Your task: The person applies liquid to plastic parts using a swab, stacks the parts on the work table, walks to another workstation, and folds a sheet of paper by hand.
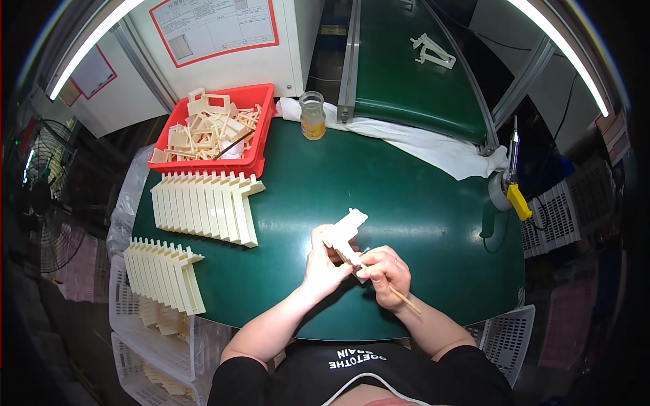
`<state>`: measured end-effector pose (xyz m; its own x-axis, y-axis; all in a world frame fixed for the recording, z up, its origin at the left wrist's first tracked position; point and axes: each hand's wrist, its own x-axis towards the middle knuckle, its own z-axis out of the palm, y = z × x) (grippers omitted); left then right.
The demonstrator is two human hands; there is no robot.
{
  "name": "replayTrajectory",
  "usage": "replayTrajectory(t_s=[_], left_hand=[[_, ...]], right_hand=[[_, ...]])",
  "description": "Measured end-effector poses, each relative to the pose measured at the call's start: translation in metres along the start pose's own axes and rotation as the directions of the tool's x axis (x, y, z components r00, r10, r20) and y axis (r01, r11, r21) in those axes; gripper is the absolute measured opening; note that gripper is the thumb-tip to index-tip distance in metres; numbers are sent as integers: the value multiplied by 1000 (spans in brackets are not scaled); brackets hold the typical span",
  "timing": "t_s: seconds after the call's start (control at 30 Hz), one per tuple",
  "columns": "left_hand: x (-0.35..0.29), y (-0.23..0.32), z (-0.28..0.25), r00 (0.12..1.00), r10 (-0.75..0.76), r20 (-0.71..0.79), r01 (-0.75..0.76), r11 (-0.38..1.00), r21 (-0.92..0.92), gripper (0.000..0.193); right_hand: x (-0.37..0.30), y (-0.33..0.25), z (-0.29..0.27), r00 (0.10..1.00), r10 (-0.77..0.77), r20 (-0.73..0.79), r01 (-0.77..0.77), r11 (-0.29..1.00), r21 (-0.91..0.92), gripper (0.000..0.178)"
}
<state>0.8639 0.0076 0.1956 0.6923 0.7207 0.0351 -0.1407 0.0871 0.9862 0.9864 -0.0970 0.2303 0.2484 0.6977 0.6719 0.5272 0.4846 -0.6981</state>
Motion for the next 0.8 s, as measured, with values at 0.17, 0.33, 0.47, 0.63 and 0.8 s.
replayTrajectory(t_s=[0.17,0.33,0.47,0.63,0.8], left_hand=[[4,1,-3,999,-17,37,19,999,-49,61],[5,16,-5,940,-201,277,306,856,-418,49],[6,21,-6,966,-55,254,145,925,-351,52],[4,36,-9,785,570,244,-501,350,792,52],[5,31,-16,674,681,286,-603,282,746,49]], right_hand=[[5,11,-9,994,-105,-37,96,977,-193,14],[5,20,-21,982,-155,-103,109,926,-360,12],[4,30,-27,955,116,-274,-201,931,-305,11],[5,15,-23,958,-130,-254,69,969,-235,26],[7,26,-33,959,80,-273,-161,943,-290,37]])
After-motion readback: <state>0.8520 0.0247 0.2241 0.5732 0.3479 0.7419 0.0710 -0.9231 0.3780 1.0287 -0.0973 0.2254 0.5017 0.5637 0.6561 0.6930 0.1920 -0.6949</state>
